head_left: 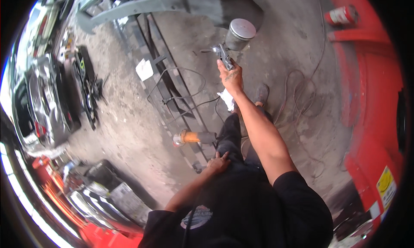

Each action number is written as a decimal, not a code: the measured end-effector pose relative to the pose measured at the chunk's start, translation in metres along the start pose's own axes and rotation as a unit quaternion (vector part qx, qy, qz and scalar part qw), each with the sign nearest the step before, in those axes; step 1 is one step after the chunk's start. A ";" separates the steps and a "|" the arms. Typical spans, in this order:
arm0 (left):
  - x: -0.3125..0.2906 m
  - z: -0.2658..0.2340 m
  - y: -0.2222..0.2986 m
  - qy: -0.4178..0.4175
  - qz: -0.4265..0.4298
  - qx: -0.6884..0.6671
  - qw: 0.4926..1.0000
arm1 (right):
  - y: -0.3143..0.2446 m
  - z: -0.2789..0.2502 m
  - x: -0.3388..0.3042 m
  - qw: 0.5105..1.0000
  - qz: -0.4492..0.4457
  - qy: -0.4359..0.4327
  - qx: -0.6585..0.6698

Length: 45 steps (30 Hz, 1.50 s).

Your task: The person uses a spray gun to apply paint to a car bumper resting on a metal stand. They move around the bumper to cover different sections, including the top, sides, and lower areas, while holding a cloth in the other hand.

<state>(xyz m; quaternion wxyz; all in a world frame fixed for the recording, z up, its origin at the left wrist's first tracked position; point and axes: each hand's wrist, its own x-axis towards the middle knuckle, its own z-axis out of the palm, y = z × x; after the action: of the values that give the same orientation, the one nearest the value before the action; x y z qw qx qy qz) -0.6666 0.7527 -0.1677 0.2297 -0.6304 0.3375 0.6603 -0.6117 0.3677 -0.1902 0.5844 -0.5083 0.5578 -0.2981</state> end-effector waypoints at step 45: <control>-0.211 0.441 0.208 0.755 -0.195 -0.620 0.089 | 0.001 -0.246 -0.446 0.275 -0.253 -0.908 -0.188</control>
<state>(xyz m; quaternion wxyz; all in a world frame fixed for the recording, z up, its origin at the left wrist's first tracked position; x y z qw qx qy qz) -1.0957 0.9640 0.0630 -0.4965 -0.7627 -0.3284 -0.2528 -0.9360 0.7116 -0.0009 0.4964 -0.6618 -0.4499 0.3363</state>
